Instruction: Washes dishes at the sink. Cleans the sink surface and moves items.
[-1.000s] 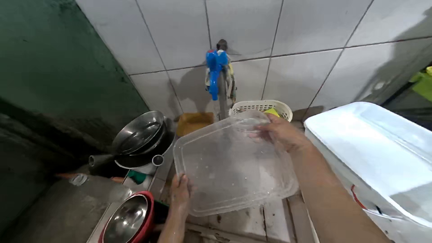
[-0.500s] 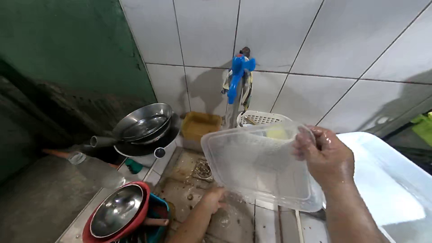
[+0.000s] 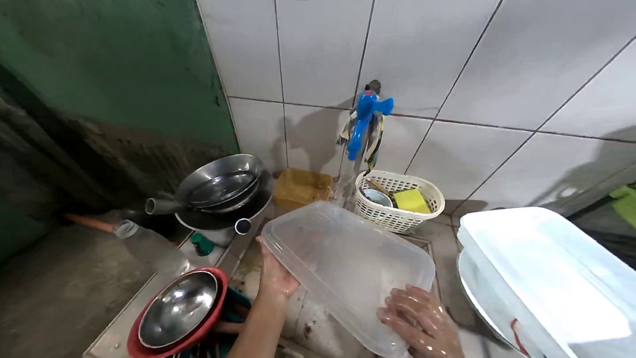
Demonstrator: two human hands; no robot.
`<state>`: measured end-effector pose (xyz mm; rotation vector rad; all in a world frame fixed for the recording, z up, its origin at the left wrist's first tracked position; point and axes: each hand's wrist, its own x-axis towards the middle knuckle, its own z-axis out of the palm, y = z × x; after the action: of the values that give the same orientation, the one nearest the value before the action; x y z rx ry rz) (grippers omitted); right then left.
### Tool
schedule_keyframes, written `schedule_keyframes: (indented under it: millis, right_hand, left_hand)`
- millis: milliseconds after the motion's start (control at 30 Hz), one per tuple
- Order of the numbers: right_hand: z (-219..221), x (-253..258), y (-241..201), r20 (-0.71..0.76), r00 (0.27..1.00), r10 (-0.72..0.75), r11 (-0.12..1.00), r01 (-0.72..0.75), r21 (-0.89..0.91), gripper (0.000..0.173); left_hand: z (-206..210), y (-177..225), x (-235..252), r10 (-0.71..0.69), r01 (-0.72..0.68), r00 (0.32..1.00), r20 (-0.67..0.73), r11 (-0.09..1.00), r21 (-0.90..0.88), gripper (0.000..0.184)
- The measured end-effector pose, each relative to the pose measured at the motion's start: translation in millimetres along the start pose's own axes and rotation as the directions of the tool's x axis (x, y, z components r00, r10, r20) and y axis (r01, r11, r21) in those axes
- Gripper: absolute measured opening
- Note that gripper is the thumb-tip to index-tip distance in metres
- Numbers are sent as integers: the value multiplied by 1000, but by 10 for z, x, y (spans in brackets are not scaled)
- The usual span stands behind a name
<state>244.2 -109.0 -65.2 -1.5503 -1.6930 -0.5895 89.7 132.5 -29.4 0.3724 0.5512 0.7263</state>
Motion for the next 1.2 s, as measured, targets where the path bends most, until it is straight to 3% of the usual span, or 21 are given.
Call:
schedule_keyframes:
  millis: [133,233,267,333,367,433,500,567,667,733,800,900,967,1067,1200]
  right_hand:
    - [172,-365,20,27,999,42,999,-41,-25,29]
    - [258,-476,30,31,998,46,999,-45,-31,32]
    - [278,-493,35,37,998,45,998,-44,-41,34]
    - [331,-506,45,65,995,81,995,-77,-66,36]
    - [388,-504,60,82,989,119,990,-113,-79,39]
    - [575,-484,136,148,961,234,972,-226,-70,51]
    - [737,-350,200,292,878,380,921,-389,-26,70]
    - [871,-39,233,457,729,509,837,-544,-62,79]
    - [1044,587,324,669,481,567,746,-644,-170,75]
    - [1102,1031,455,699,427,575,704,-693,-155,61]
    - [1117,1441,632,643,448,621,630,-773,-70,47]
    - [1098,1949,800,557,426,713,399,-900,177,35]
    - [1035,2160,792,525,410,746,288,-909,300,26]
    - [736,2372,723,374,453,809,395,-891,223,27]
    - [280,2613,512,-13,670,742,647,-711,275,43]
  left_hand:
    - [-71,-119,-11,18,-16,999,39,999,-38,91]
    - [-137,-95,-35,45,-47,998,50,998,40,98]
    - [-141,-72,-47,51,-54,998,38,996,75,88]
    - [-100,-26,-61,79,-73,996,-44,990,122,45]
    - [-57,10,-74,105,-92,991,-81,984,152,35]
    - [43,77,-143,195,-175,978,-69,958,227,40]
    - [163,93,-247,310,-295,951,-9,910,290,44]
    - [275,118,-339,425,-411,905,27,854,318,48]
    - [341,215,-414,548,-529,835,56,770,357,51]
    - [344,272,-474,589,-572,803,90,719,393,56]
    - [330,306,-553,609,-596,783,126,678,430,60]
    - [269,327,-665,612,-597,781,125,673,437,63]
    - [185,344,-719,602,-594,787,137,680,430,65]
    - [70,388,-811,586,-594,792,171,675,437,68]
    - [2,409,-889,604,-616,774,192,645,453,67]
